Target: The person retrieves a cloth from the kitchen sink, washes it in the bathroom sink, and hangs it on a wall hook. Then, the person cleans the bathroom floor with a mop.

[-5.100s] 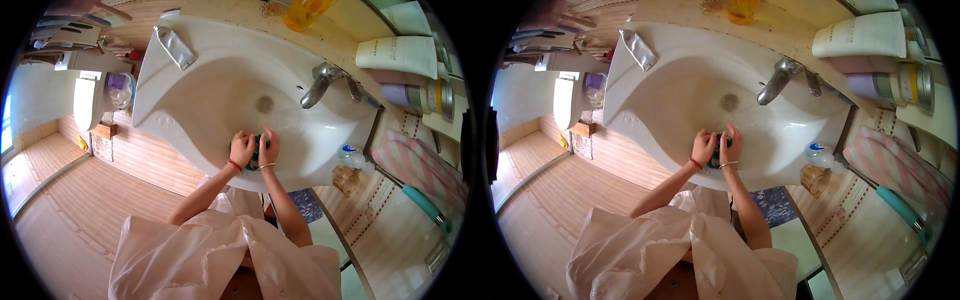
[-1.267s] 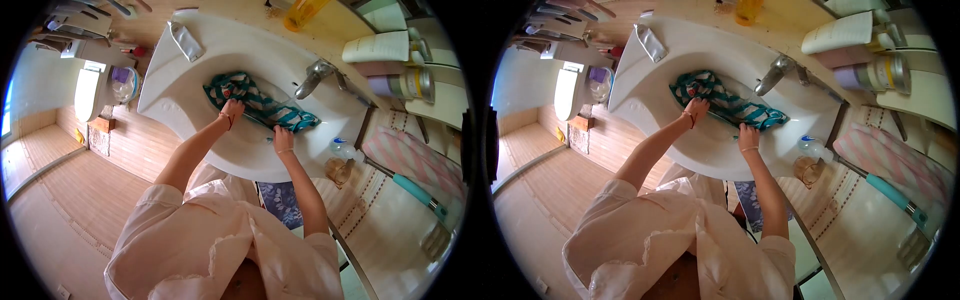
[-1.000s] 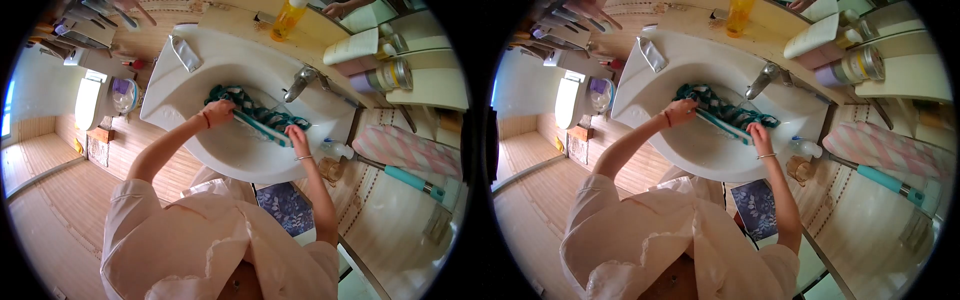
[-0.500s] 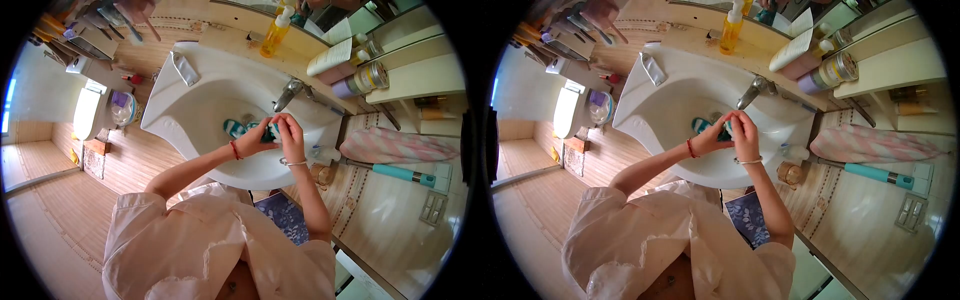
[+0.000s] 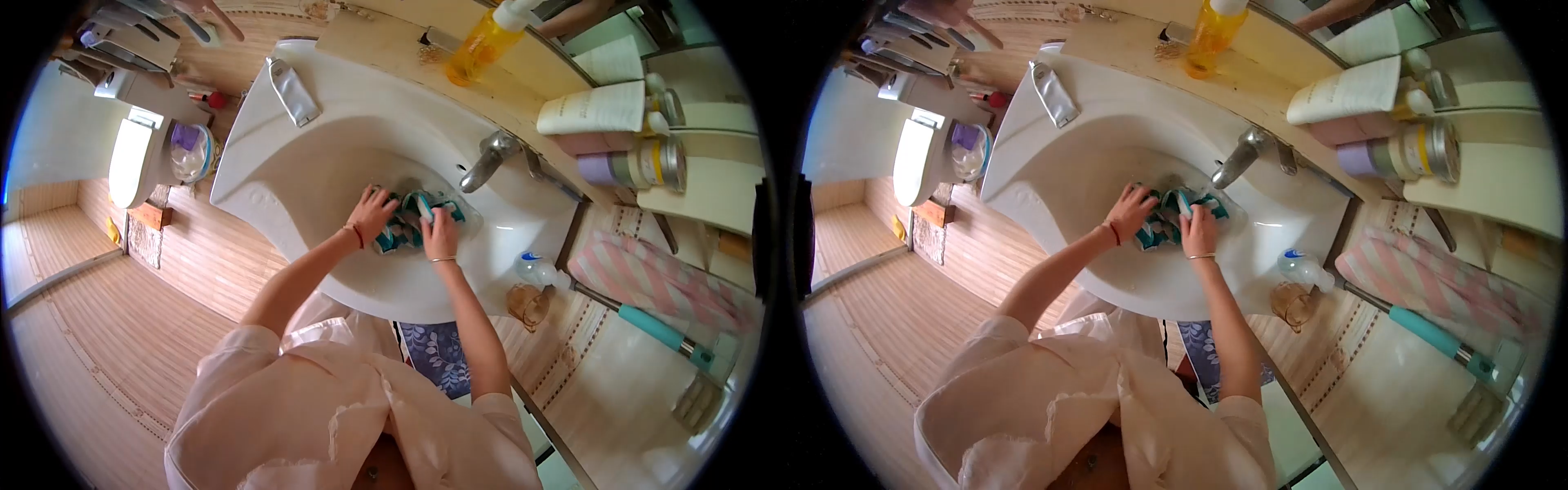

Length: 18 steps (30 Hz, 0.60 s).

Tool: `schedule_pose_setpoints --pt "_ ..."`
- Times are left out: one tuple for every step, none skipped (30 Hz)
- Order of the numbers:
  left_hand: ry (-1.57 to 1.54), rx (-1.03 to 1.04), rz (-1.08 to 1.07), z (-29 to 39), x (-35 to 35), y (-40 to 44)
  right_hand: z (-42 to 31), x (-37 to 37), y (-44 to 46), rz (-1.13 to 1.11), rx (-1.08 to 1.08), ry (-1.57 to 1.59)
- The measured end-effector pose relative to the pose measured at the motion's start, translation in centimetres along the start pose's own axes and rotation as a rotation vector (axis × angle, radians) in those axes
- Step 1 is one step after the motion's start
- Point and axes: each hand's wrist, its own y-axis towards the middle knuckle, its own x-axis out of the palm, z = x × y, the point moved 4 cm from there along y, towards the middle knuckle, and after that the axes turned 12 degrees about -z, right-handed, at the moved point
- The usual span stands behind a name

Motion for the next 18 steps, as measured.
schedule_pose_setpoints --pt "0.058 -0.009 0.009 -0.2 2.1 -0.5 -0.1 1.4 -0.3 -0.070 0.073 -0.170" --pt "0.117 -0.017 0.020 0.3 2.0 -0.7 0.1 2.2 -0.3 -0.105 0.161 -0.267" --pt "0.278 -0.109 -0.261 0.2 3.1 -0.4 0.4 2.9 0.2 -0.132 0.206 -0.337" --pt "0.303 -0.139 -0.293 0.4 2.8 0.3 0.9 3.5 0.4 -0.163 0.254 -0.407" --pt "0.325 -0.168 -0.332 0.7 3.0 0.7 1.2 4.1 0.5 -0.194 0.297 -0.468" --pt "0.348 -0.198 -0.370 0.8 3.2 0.7 1.6 4.7 1.3 -0.225 0.336 -0.528" --pt "0.406 -0.179 -0.371 0.5 4.0 0.7 1.7 5.1 2.3 -0.247 0.369 -0.587" --pt "0.383 -0.181 -0.341 0.3 4.5 0.7 1.7 5.3 2.9 -0.288 0.398 -0.592" --pt "0.360 -0.181 -0.310 0.2 5.0 0.6 1.5 5.4 3.2 -0.329 0.428 -0.598" --pt "0.336 -0.180 -0.277 0.5 4.6 0.6 1.4 5.4 3.3 -0.368 0.459 -0.605" --pt "0.370 -0.165 -0.282 0.7 4.2 0.6 1.3 5.3 3.3 -0.358 0.457 -0.573" --pt "0.402 -0.156 -0.284 1.0 3.7 0.6 1.1 4.9 3.1 -0.349 0.450 -0.543" --pt "0.441 -0.146 -0.279 1.0 2.6 0.9 0.9 4.4 3.5 -0.330 0.440 -0.512" --pt "0.313 -0.142 -0.300 0.4 1.9 1.3 1.0 3.9 3.6 -0.312 0.404 -0.408" --pt "0.184 -0.136 -0.322 -0.1 1.3 1.5 1.4 3.3 3.2 -0.298 0.366 -0.304" --pt "0.053 -0.129 -0.346 -0.6 0.6 1.6 1.8 2.5 2.5 -0.286 0.329 -0.200" --pt "-0.035 -0.073 -0.244 -1.5 -1.1 1.4 2.2 1.2 1.9 -0.181 0.290 -0.071" --pt "-0.154 -0.084 -0.250 -2.8 -2.6 1.1 2.7 -0.3 1.2 -0.077 0.251 0.056"
